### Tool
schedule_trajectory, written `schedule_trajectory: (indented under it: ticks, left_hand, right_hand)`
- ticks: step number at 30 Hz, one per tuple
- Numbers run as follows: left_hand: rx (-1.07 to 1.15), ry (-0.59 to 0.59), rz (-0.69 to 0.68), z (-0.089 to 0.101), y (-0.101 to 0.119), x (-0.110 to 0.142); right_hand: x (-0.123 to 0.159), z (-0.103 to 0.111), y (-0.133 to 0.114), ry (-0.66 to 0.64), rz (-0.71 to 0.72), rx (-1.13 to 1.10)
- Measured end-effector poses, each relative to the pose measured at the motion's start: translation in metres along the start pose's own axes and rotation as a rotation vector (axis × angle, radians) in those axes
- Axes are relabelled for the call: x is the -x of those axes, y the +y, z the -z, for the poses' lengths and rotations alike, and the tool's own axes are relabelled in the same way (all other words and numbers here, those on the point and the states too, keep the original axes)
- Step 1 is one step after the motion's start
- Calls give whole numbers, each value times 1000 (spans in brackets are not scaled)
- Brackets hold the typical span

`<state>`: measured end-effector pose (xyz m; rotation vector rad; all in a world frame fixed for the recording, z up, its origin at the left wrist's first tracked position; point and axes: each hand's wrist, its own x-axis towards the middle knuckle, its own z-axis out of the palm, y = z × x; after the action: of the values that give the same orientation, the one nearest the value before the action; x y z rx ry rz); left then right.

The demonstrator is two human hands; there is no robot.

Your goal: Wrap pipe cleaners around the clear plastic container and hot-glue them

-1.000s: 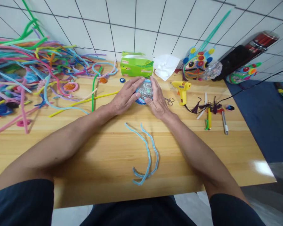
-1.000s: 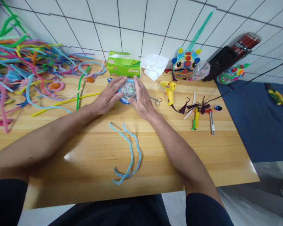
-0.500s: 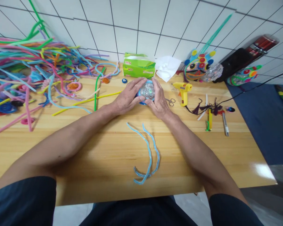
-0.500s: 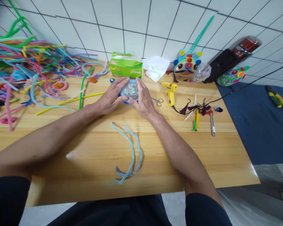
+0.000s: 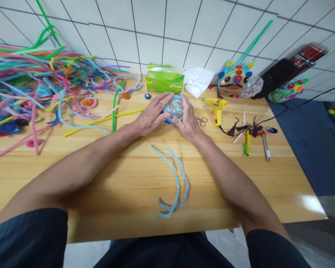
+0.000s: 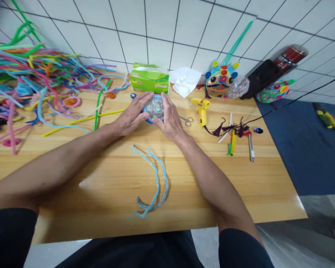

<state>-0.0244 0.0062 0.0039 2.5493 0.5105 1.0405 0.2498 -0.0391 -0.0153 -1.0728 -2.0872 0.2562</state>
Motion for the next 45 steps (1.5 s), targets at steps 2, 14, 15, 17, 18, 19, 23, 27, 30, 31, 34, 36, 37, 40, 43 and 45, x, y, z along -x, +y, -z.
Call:
schedule_trajectory:
  ticks: [2,14,15,17,18,19,23,27,30,31,34,36,37,40,43,45]
  left_hand:
    - [10,4,-25,0,-1,0]
    - [46,45,-12,-1,1,0]
    - [55,52,-8,-1,2,0]
    - [74,68,6,1,5,-1]
    - [81,76,12,1,6,-1]
    - [86,85,14,2,8,-2]
    - [87,96,14,1,8,-2]
    - [77,98,13,-3,4,-2]
    - [67,102,14,-5,2,-2]
    - [65,104,16,-6,2,-2]
    - [64,101,14,-4,4,-3]
    - [67,99,22,-3,7,-4]
    - [71,103,31,-2,8,-4]
    - [101,130,57,-2,11,-3]
    - [139,145,61,-5,9,-2]
    - [151,139,62,-5,7,-2]
  right_hand:
    - [0,-1,2,6,9,-5]
    - [0,-2,3,19,51,11]
    - [1,-3,3,23,59,15]
    - [1,-4,3,26,65,25]
    - [1,-4,3,26,65,30]
    - [1,-5,4,26,65,34]
    - [1,-6,4,33,64,39]
    - [1,-6,3,43,60,27]
    - [1,-4,2,23,38,31]
    - [1,-4,2,19,32,32]
    - [1,-3,0,16,27,33]
    - [0,0,-3,16,28,33]
    - [0,2,-5,14,27,31]
    - [-2,12,-14,-8,34,22]
    - [-3,20,-19,-31,50,48]
    - [-4,22,-20,-35,41,53]
